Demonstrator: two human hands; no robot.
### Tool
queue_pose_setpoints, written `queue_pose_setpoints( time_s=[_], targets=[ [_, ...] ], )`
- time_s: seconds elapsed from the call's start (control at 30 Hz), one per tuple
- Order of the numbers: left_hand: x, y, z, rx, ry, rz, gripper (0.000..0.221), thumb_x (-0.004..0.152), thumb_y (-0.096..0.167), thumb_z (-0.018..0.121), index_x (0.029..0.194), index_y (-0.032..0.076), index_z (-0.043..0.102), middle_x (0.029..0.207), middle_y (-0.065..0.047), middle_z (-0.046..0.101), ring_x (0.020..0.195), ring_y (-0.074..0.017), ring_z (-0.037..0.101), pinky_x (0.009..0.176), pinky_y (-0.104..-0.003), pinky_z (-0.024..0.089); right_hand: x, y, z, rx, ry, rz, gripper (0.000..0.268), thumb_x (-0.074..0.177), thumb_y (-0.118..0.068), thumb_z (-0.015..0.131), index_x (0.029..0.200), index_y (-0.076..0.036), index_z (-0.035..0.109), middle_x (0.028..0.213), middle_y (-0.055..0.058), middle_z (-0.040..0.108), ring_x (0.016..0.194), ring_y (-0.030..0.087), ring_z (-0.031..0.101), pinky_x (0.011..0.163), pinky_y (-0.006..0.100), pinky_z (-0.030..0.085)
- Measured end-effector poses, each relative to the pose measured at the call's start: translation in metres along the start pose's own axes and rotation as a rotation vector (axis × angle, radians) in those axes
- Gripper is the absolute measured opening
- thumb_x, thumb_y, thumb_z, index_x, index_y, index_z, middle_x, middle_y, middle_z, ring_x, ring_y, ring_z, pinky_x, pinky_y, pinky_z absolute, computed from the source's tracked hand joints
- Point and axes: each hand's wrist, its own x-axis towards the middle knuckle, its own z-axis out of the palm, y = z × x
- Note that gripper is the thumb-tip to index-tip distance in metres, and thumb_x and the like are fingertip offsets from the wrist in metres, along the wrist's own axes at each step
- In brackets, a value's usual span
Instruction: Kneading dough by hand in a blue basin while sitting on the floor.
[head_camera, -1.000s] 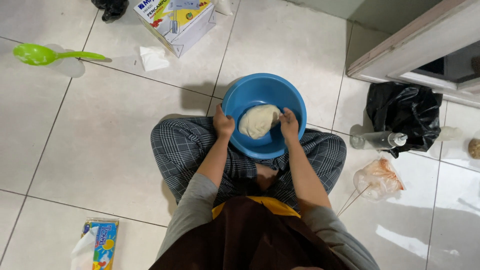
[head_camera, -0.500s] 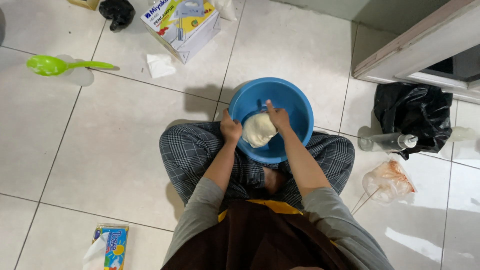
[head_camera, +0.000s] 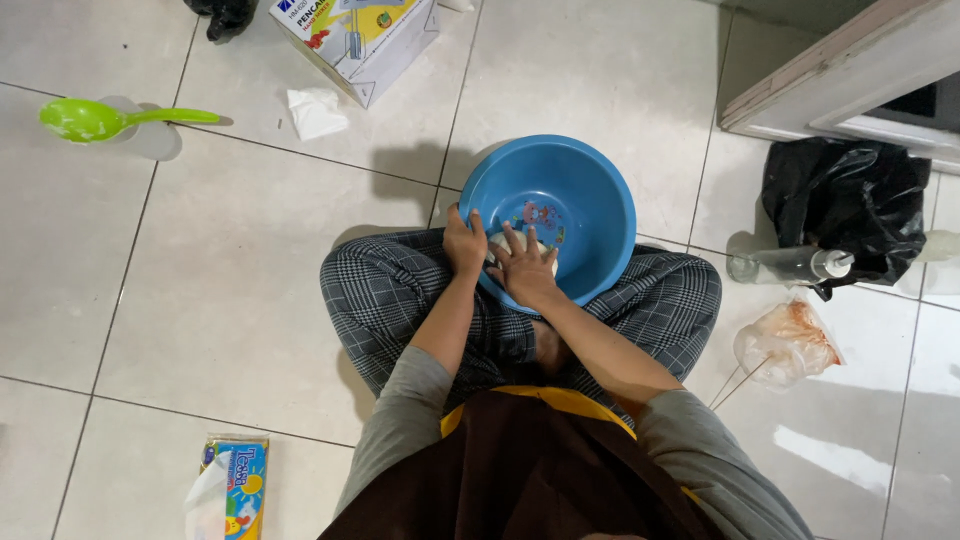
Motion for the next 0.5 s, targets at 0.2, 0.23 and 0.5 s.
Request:
queue_pose_setpoints(
  time_s=[0.2, 0.23, 0.5],
  targets=[
    [-0.003, 0.015, -0.011, 0.054, -0.003, 0.079, 0.053, 0.108, 0.041, 0.053, 0.140, -0.001, 0.051, 0.110, -0.031, 0.070, 0.092, -0.0459, 0.074, 0.063, -0.050, 0.063, 0.026, -0.012, -0.019, -0.104, -0.148, 0.126, 0.046, 0.105, -0.047, 0.049, 0.146, -0.027, 0.050, 0.169, 0.007, 0.021, 0.152, 0.050, 0.018, 0.106, 0.084, 0.025],
    [-0.004, 0.016, -0.011, 0.059, -0.009, 0.076, 0.053, 0.108, 0.041, 0.053, 0.140, -0.001, 0.051, 0.110, -0.031, 0.070, 0.092, -0.0459, 0.074, 0.063, -0.050, 0.063, 0.033, -0.006, -0.008, -0.099, -0.153, 0.129, 0.046, 0.105, -0.047, 0.049, 0.146, -0.027, 0.050, 0.169, 0.007, 0.021, 0.152, 0.050, 0.018, 0.106, 0.084, 0.025],
    [-0.004, 0.019, -0.013, 0.067, -0.075, -0.037, 0.054, 0.100, 0.031, 0.069, 0.143, 0.006, 0.047, 0.118, -0.025, 0.068, 0.101, -0.0457, 0.073, 0.075, -0.056, 0.065, 0.084, 0.023, 0.026, -0.128, 0.049, 0.122, 0.048, 0.097, -0.066, 0.045, 0.127, -0.029, 0.049, 0.146, 0.005, 0.041, 0.138, 0.043, 0.040, 0.097, 0.072, 0.039]
  ],
)
